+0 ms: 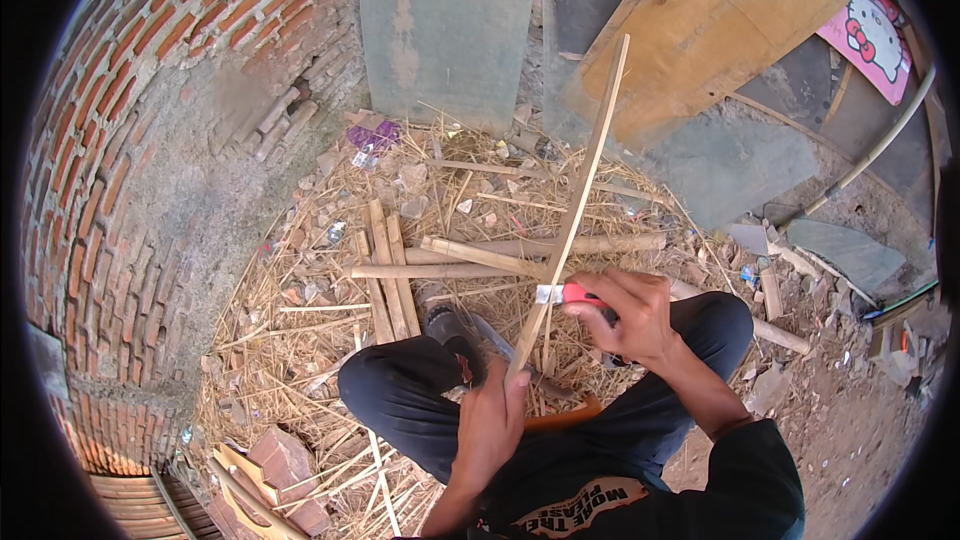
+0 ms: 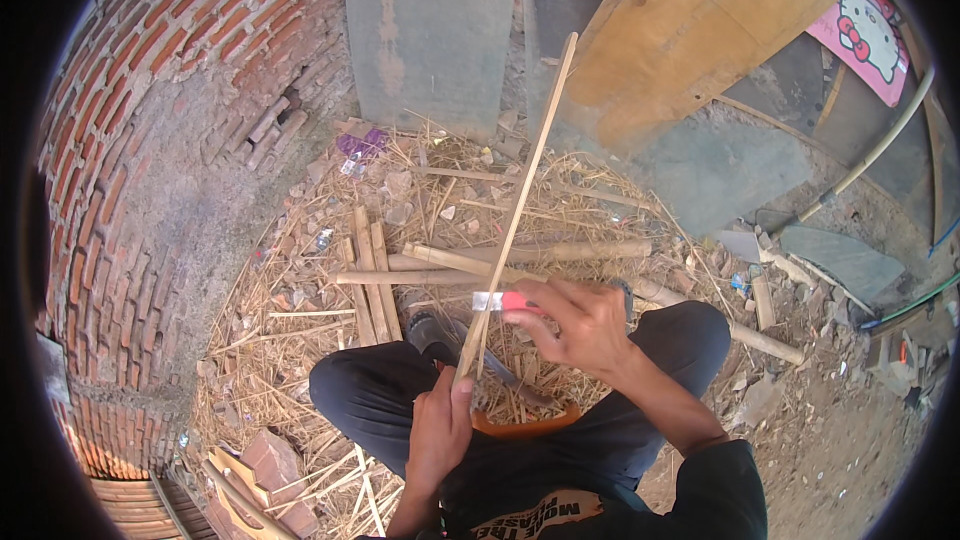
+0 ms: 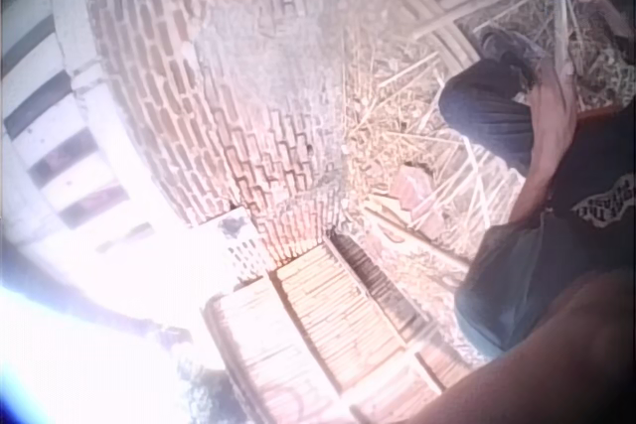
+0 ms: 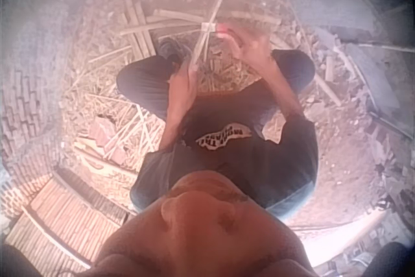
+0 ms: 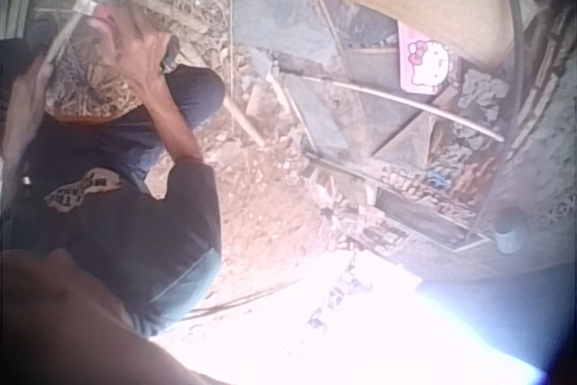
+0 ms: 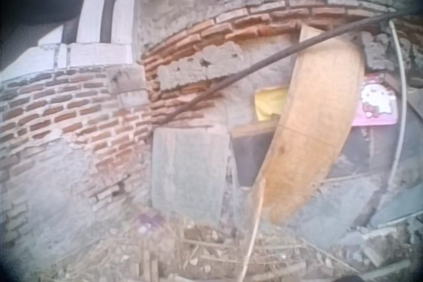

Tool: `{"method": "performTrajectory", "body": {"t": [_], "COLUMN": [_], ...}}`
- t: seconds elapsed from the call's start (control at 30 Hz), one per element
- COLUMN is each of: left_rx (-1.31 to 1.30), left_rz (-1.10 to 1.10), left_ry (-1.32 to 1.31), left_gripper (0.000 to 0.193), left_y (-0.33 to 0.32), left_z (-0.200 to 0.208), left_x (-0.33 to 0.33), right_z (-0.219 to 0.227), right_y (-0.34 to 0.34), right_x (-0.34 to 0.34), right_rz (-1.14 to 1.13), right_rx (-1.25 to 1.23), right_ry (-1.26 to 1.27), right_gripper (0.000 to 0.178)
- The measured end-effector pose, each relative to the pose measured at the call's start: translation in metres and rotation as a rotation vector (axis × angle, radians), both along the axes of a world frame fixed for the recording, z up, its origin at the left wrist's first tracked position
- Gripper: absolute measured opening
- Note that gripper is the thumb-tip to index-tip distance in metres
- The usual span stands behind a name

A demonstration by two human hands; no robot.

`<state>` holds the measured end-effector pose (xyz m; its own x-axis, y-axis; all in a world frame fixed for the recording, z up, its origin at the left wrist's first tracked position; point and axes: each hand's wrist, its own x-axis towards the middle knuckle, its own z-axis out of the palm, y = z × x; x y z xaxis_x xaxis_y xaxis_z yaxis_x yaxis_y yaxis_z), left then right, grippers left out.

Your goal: The person sits on the ground and uses a red utility knife to shave and smooth a long, thin piece of wood. They repeatedly scrape the surface of the wood, rotating it to work on different sides, and occasionally switch to a larger knife to continue shaping the piece.

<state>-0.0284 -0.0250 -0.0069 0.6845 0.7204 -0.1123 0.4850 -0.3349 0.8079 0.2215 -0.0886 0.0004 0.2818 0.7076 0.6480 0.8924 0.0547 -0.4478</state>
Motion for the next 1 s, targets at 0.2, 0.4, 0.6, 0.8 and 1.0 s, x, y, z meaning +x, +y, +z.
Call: {"method": "performTrajectory", "body": {"t": [0.2,0.4,0.6,0.8,1.0], "left_rx": [-0.075,-0.104,-0.072,-0.110,-0.140], "left_rz": [0.004,-0.015,-0.033,-0.047,-0.076], "left_ry": [0.073,0.082,0.112,0.148,0.163], "left_gripper": [0.035,0.034,0.034,0.036,0.041], "left_y": [-0.021,-0.017,-0.018,-0.029,-0.030], "left_z": [0.008,0.006,0.004,-0.002,-0.014], "left_x": [-0.016,-0.027,-0.035,-0.055,-0.084], "right_z": [0.007,0.012,0.019,0.034,0.054], "right_y": [-0.006,-0.010,-0.008,0.005,-0.006], "right_x": [0.029,0.031,0.052,0.126,0.252], "right_rz": [-0.089,-0.063,-0.107,-0.331,-0.696], "right_rx": [0.005,-0.055,-0.058,-0.042,-0.157], "right_ry": [0.048,-0.002,-0.011,0.047,0.120], "right_gripper": [0.025,0.023,0.025,0.030,0.043]}}
